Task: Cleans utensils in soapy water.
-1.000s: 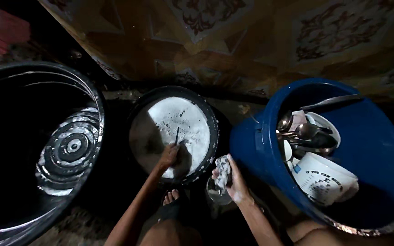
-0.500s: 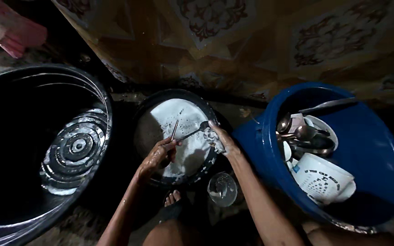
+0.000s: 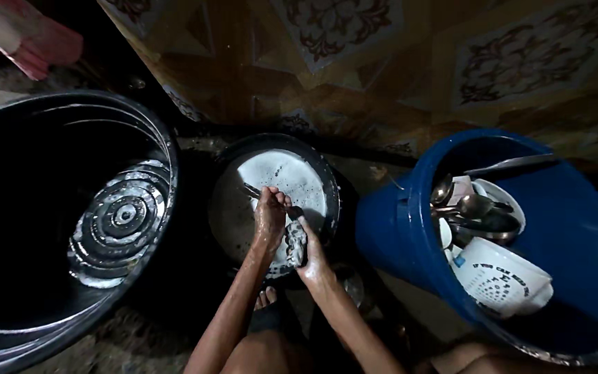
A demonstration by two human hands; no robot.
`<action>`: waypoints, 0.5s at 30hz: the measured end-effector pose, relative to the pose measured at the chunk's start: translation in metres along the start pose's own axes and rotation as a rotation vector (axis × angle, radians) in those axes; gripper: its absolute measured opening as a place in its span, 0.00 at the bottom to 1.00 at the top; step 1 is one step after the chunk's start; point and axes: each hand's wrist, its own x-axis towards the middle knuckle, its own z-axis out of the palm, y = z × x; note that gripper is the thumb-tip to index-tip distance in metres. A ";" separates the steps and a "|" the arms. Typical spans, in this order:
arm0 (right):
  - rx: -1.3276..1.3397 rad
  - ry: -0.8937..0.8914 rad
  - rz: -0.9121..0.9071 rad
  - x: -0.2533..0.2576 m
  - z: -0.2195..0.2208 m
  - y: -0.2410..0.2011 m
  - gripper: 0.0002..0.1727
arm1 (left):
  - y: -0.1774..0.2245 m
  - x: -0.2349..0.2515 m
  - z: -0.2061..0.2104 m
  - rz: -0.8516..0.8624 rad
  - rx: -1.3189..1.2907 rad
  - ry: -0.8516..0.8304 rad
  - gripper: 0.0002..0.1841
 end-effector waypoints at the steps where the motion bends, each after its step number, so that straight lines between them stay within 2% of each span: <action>1: 0.019 -0.042 -0.011 0.002 -0.004 -0.003 0.17 | 0.001 -0.002 0.003 -0.011 -0.058 0.017 0.25; 4: 0.139 -0.180 -0.042 0.011 -0.016 -0.016 0.18 | -0.001 -0.008 0.000 -0.005 -0.102 -0.056 0.25; 7: 0.108 -0.227 -0.107 0.026 -0.023 -0.041 0.19 | 0.009 -0.007 -0.025 0.038 -0.010 -0.200 0.22; 9: -0.076 -0.263 -0.183 0.034 -0.030 -0.064 0.17 | 0.032 0.002 -0.053 0.038 0.100 -0.239 0.34; 10: -0.219 -0.292 -0.233 0.039 -0.035 -0.074 0.14 | 0.045 0.005 -0.064 0.023 0.242 -0.261 0.40; 11: -0.365 -0.337 -0.272 0.044 -0.038 -0.082 0.13 | 0.056 0.005 -0.070 0.007 0.443 -0.295 0.41; 13: -0.583 -0.429 -0.299 0.050 -0.033 -0.091 0.14 | 0.072 0.000 -0.071 -0.107 0.849 -0.470 0.31; 15: -0.720 -0.507 -0.300 0.054 -0.024 -0.090 0.14 | 0.074 -0.007 -0.058 -0.280 1.072 -0.673 0.23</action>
